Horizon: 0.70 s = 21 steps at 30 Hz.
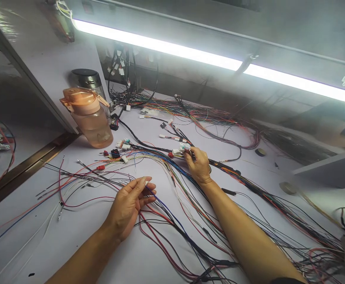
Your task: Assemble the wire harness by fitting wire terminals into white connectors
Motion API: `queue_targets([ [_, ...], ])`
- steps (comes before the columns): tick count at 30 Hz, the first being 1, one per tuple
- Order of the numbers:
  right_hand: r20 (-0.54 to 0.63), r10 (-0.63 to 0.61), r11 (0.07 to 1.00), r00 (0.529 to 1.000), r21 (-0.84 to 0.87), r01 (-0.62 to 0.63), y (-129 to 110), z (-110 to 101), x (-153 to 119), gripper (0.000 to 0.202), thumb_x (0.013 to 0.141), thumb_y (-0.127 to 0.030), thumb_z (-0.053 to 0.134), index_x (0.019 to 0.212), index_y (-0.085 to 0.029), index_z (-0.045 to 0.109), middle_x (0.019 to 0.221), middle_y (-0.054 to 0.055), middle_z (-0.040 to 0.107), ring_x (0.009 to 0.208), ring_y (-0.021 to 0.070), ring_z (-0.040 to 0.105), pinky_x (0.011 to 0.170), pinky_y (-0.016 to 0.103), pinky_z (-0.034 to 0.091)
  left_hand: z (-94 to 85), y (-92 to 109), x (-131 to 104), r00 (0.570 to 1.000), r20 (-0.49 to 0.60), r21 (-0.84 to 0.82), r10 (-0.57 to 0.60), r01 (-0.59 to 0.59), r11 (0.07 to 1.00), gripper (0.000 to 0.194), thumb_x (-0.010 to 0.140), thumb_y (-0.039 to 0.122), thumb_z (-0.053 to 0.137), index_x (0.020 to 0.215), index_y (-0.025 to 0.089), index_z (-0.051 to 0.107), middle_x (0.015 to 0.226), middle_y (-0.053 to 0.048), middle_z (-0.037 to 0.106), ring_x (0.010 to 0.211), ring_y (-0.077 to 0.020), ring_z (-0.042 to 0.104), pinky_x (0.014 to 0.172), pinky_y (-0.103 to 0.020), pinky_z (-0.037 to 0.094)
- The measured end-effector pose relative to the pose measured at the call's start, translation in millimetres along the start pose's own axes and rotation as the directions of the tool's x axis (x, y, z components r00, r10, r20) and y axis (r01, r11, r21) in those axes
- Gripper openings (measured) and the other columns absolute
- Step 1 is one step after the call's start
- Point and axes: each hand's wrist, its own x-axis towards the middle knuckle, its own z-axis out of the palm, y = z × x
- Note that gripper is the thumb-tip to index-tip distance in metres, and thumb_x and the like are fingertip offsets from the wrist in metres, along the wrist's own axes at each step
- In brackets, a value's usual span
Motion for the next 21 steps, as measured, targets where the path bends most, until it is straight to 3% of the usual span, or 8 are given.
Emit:
queue_targets([
  [9, -0.056, 0.088, 0.993, 0.995, 0.089, -0.083, 1.2, 0.1, 0.8, 0.027, 0.093, -0.041, 0.052, 0.103, -0.019, 0.063, 0.094, 0.007, 0.069, 0.085, 0.0207, 0.061, 0.077, 0.034, 0.042, -0.3, -1.1, 0.5, 1.000, -0.002, 0.007, -0.006, 0.006, 1.000, 0.034, 0.079, 0.036, 0.073, 0.104, 0.014, 0.066, 0.093, -0.008, 0.064, 0.083, -0.0174, 0.061, 0.069, -0.024, 0.056],
  [12, 0.099, -0.004, 1.000, 0.995, 0.001, 0.004, -0.9, -0.7, 1.8, 0.025, 0.093, -0.036, 0.052, 0.108, -0.020, 0.065, 0.102, 0.006, 0.070, 0.092, 0.0204, 0.061, 0.081, 0.034, 0.040, 0.1, -1.4, 0.8, 1.000, -0.001, 0.005, -0.002, 0.002, 1.000, 0.035, 0.079, 0.037, 0.073, 0.104, 0.014, 0.066, 0.093, -0.008, 0.064, 0.083, -0.0173, 0.061, 0.069, -0.024, 0.056],
  [15, 0.267, -0.056, 0.994, 0.962, -0.074, 0.079, -5.0, -2.5, 3.5, 0.023, 0.094, -0.033, 0.053, 0.110, -0.024, 0.066, 0.106, 0.004, 0.071, 0.099, 0.0194, 0.062, 0.085, 0.034, 0.038, 0.3, -1.5, 1.1, 1.000, 0.001, 0.002, 0.001, -0.001, 1.000, 0.036, 0.079, 0.039, 0.073, 0.104, 0.014, 0.066, 0.093, -0.009, 0.064, 0.083, -0.0175, 0.061, 0.069, -0.024, 0.056],
  [21, 0.334, -0.021, 0.991, 0.942, -0.118, 0.064, -8.2, -2.7, 4.2, 0.026, 0.092, -0.035, 0.056, 0.115, -0.026, 0.066, 0.110, 0.004, 0.071, 0.102, 0.0209, 0.062, 0.086, 0.036, 0.039, -1.7, -1.9, 1.4, 1.000, 0.004, 0.001, 0.003, -0.003, 1.000, 0.036, 0.078, 0.038, 0.074, 0.104, 0.014, 0.066, 0.093, -0.008, 0.064, 0.083, -0.0176, 0.061, 0.069, -0.024, 0.056],
])
